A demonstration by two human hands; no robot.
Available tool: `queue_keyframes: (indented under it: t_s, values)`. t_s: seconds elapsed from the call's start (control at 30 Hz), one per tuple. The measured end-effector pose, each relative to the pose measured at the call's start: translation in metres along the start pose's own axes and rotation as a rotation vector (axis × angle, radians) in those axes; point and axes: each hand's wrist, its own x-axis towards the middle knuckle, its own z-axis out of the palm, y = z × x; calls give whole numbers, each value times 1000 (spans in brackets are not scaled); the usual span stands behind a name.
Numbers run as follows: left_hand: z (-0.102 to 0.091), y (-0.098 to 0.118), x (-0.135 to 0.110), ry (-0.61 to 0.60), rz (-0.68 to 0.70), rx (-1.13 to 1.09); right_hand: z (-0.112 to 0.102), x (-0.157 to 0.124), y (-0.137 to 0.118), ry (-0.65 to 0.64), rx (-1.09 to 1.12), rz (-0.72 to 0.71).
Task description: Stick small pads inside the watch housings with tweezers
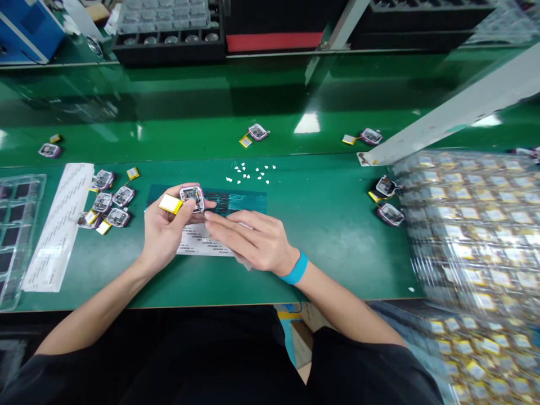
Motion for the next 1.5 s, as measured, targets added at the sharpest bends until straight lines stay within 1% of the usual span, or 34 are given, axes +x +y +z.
queue_keyframes:
  t_s: [0.17, 0.33, 0.4, 0.47, 0.53, 0.63, 0.73, 0.8, 0.83, 0.87, 0.9, 1.0, 1.07, 1.1, 1.13, 1.2, 1.3, 1.37, 1.43, 1.5]
  values:
    - [0, -2, 0, 5, -20, -16, 1, 2, 3, 20, 31, 7]
    - [0, -3, 0, 23, -50, -40, 6, 1, 2, 70, 231, 138]
    - [0, -3, 2, 23, -61, -54, 6, 1, 3, 85, 279, 180]
    - [-1, -2, 4, 24, -77, -79, 6, 1, 6, 113, 256, 197]
    - [-4, -1, 6, 19, -109, -98, 5, 1, 9, 144, 182, 184]
    - [-6, -2, 6, -3, -153, -76, 4, 0, 14, 175, 52, 96]
    - [-9, -6, 12, -46, -130, 27, 4, -1, 19, 140, -56, 2]
    - [-15, -7, 31, -80, -94, 240, 4, -1, 21, 98, -106, -30]
    - [-21, -5, 47, -87, -73, 390, 3, 0, 22, 83, -130, -44]
    - [-28, -1, 65, -84, -46, 591, 2, 1, 24, 77, -156, -62]
    - [-36, 5, 86, -62, -25, 704, 0, 2, 25, 76, -187, -82]
    - [-62, 25, 144, 35, 25, 905, -5, 6, 29, 83, -277, -134]
    - [-71, 35, 168, 82, 45, 1020, -7, 7, 31, 89, -312, -133]
    - [-71, 37, 175, 100, 63, 1067, -8, 8, 31, 90, -320, -125]
    - [-67, 36, 180, 108, 87, 1105, -7, 8, 31, 90, -323, -119]
    - [-48, 29, 183, 86, 148, 1151, -6, 8, 31, 89, -324, -119]
    - [-2, 9, 185, -42, 213, 1156, -4, 6, 32, 71, -314, -133]
    - [28, -4, 189, -111, 220, 1140, -3, 5, 34, 49, -316, -134]
    - [50, -13, 194, -112, 209, 1121, -2, 5, 36, 43, -328, -130]
    - [62, -16, 198, -78, 182, 1089, -1, 5, 39, 57, -342, -117]
